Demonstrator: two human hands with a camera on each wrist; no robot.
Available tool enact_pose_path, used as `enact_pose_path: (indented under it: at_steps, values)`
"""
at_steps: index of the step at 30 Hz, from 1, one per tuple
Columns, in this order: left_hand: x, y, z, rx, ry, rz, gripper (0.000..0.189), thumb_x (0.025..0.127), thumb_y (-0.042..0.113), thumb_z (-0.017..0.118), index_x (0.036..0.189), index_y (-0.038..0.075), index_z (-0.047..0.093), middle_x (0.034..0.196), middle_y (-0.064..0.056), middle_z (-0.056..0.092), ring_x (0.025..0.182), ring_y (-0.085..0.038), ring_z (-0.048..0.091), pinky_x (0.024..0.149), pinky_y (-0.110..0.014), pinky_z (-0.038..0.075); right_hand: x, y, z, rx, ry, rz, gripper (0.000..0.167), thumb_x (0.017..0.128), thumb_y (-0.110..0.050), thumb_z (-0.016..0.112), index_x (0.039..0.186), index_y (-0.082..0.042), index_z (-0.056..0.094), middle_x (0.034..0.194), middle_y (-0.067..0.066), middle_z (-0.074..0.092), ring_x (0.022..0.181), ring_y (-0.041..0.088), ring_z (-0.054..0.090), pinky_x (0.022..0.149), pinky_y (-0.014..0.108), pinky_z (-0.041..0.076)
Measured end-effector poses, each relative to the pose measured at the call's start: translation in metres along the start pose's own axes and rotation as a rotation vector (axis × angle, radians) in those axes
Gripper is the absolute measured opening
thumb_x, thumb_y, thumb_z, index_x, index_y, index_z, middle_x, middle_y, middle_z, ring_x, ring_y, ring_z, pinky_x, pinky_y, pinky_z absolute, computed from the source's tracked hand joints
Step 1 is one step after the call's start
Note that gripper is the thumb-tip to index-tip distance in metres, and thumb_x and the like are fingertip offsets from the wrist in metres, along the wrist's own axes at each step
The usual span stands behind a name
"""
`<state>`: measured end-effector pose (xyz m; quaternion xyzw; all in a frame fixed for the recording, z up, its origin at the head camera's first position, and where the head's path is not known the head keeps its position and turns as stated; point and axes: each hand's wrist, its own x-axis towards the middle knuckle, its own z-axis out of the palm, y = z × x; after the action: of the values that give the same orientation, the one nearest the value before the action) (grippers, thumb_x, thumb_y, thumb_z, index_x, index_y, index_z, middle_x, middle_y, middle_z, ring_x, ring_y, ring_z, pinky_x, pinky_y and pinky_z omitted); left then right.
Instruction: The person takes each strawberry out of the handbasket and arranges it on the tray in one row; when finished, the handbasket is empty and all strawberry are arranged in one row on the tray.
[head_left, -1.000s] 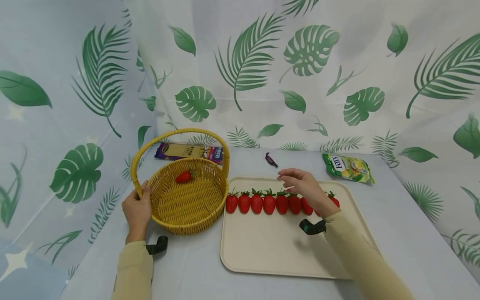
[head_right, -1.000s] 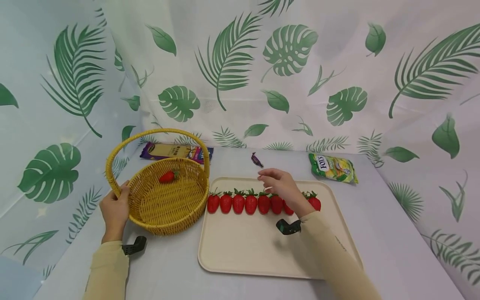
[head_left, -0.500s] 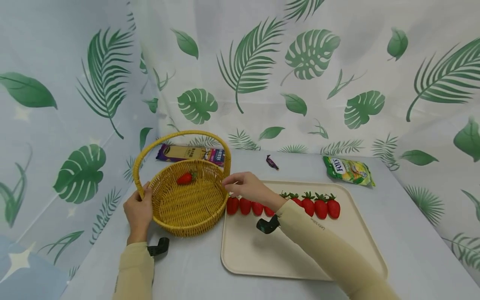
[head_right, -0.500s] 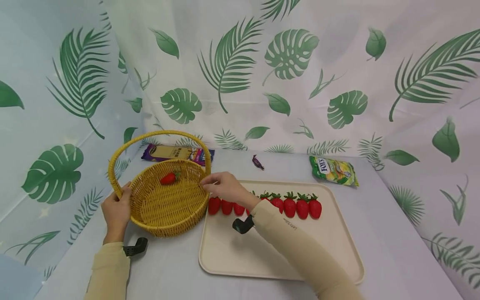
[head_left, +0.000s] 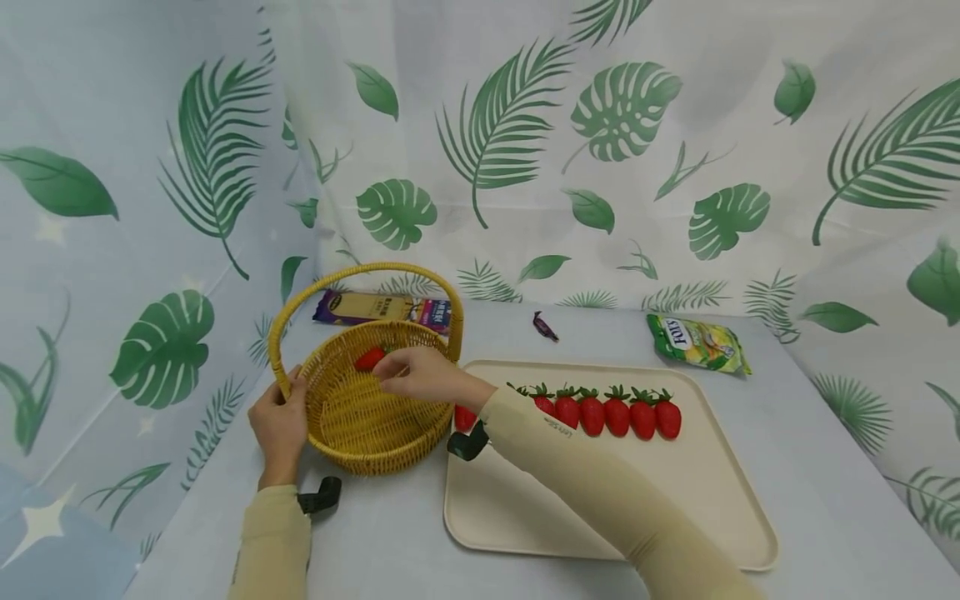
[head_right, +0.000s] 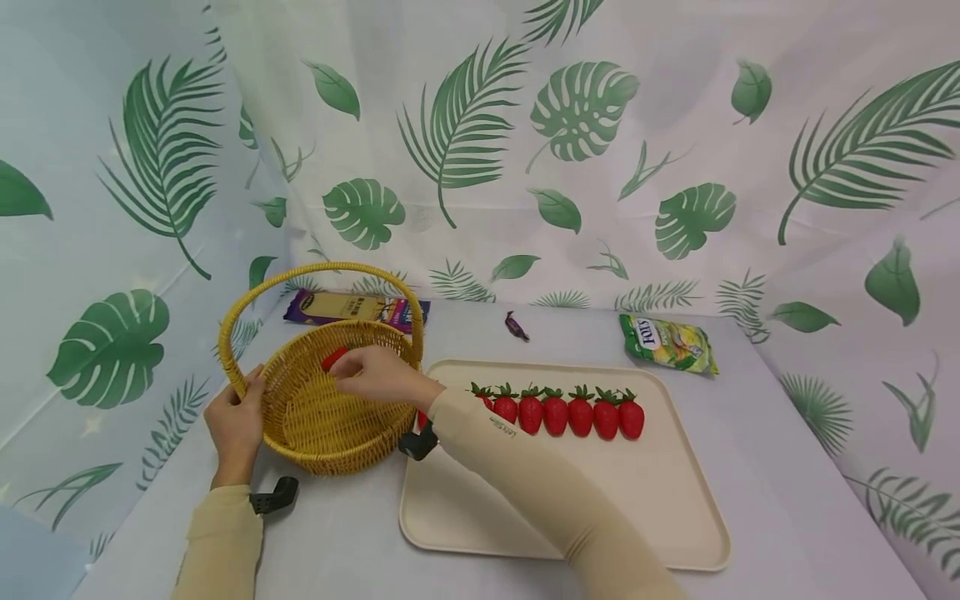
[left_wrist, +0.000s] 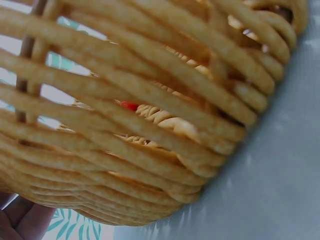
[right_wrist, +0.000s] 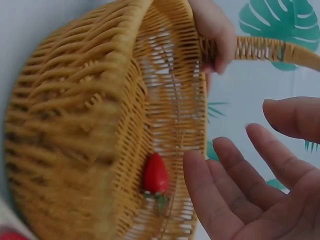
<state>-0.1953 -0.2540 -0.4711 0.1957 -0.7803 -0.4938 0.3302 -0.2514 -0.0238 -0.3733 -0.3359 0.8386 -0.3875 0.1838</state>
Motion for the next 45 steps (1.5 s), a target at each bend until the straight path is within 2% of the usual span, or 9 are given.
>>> enact_pose_path:
  at_steps: [6, 10, 13, 19, 23, 30, 35, 38, 45]
  values:
    - [-0.002, 0.000, -0.002, 0.022, -0.004, -0.010, 0.033, 0.099, 0.030, 0.058, 0.122, 0.009, 0.069, 0.103, -0.019, 0.071, 0.059, 0.000, 0.043, 0.053, -0.018, 0.033, 0.019, -0.006, 0.010, 0.076, 0.004, 0.048, 0.024, 0.096, -0.022, 0.063, 0.118, -0.014, 0.068, 0.109, -0.005, 0.067, 0.095, 0.011, 0.062, 0.080, 0.025, 0.051]
    - [-0.004, -0.001, -0.003, 0.039, 0.000, -0.011, 0.032, 0.099, 0.029, 0.058, 0.121, 0.009, 0.070, 0.099, -0.020, 0.071, 0.057, -0.001, 0.041, 0.052, -0.019, 0.032, 0.031, -0.001, 0.014, 0.194, 0.024, 0.123, 0.023, 0.097, -0.023, 0.063, 0.117, -0.014, 0.068, 0.106, -0.005, 0.066, 0.096, 0.025, 0.065, 0.083, 0.038, 0.053]
    - [-0.003, -0.001, -0.002, 0.037, 0.003, -0.002, 0.032, 0.099, 0.029, 0.058, 0.120, 0.009, 0.071, 0.096, -0.020, 0.071, 0.053, -0.006, 0.039, 0.050, -0.021, 0.031, 0.040, 0.002, 0.017, 0.242, 0.059, 0.150, 0.024, 0.097, -0.023, 0.062, 0.118, -0.013, 0.068, 0.105, -0.003, 0.066, 0.100, 0.033, 0.064, 0.087, 0.046, 0.051]
    - [0.001, 0.000, 0.001, 0.023, 0.006, 0.003, 0.032, 0.099, 0.030, 0.058, 0.120, 0.009, 0.071, 0.092, -0.020, 0.071, 0.052, -0.009, 0.039, 0.048, -0.021, 0.030, 0.054, 0.005, 0.022, 0.325, 0.157, 0.152, 0.025, 0.099, -0.022, 0.060, 0.119, -0.010, 0.067, 0.106, -0.001, 0.065, 0.104, 0.033, 0.063, 0.087, 0.047, 0.051]
    - [0.002, -0.002, 0.002, 0.016, 0.006, -0.004, 0.032, 0.099, 0.030, 0.057, 0.121, 0.010, 0.070, 0.097, -0.017, 0.072, 0.055, -0.008, 0.041, 0.049, -0.021, 0.031, 0.060, 0.007, 0.028, 0.334, 0.159, 0.141, 0.027, 0.099, -0.019, 0.059, 0.123, -0.007, 0.065, 0.109, 0.002, 0.065, 0.105, 0.031, 0.063, 0.088, 0.046, 0.051]
    - [0.001, -0.004, 0.001, -0.002, 0.011, 0.027, 0.029, 0.098, 0.026, 0.059, 0.119, 0.010, 0.071, 0.084, -0.023, 0.068, 0.047, -0.004, 0.035, 0.046, -0.021, 0.029, 0.069, 0.011, 0.036, 0.226, 0.108, 0.155, 0.031, 0.099, -0.024, 0.060, 0.126, -0.009, 0.063, 0.112, 0.000, 0.063, 0.097, 0.017, 0.062, 0.080, 0.034, 0.051]
    - [0.001, -0.005, 0.000, 0.000, -0.006, 0.018, 0.032, 0.099, 0.028, 0.058, 0.121, 0.009, 0.070, 0.107, -0.017, 0.071, 0.055, -0.004, 0.041, 0.050, -0.020, 0.031, 0.074, 0.020, 0.041, 0.265, 0.202, 0.192, 0.030, 0.098, -0.021, 0.061, 0.126, -0.011, 0.063, 0.116, 0.004, 0.063, 0.099, 0.021, 0.062, 0.081, 0.037, 0.051]
    - [0.000, -0.004, -0.001, 0.005, -0.023, 0.006, 0.033, 0.099, 0.028, 0.057, 0.122, 0.008, 0.069, 0.112, -0.017, 0.070, 0.059, -0.003, 0.045, 0.052, -0.019, 0.032, 0.077, 0.027, 0.043, 0.276, 0.243, 0.226, 0.032, 0.098, -0.021, 0.062, 0.128, -0.013, 0.062, 0.118, 0.004, 0.062, 0.097, 0.020, 0.062, 0.080, 0.038, 0.051]
    - [0.002, -0.005, 0.000, 0.024, -0.015, 0.054, 0.035, 0.100, 0.031, 0.057, 0.124, 0.008, 0.068, 0.103, -0.020, 0.071, 0.061, -0.006, 0.045, 0.055, -0.019, 0.033, 0.083, 0.035, 0.044, 0.288, 0.276, 0.254, 0.036, 0.098, -0.020, 0.061, 0.133, -0.011, 0.058, 0.126, 0.008, 0.059, 0.096, 0.019, 0.061, 0.078, 0.037, 0.051]
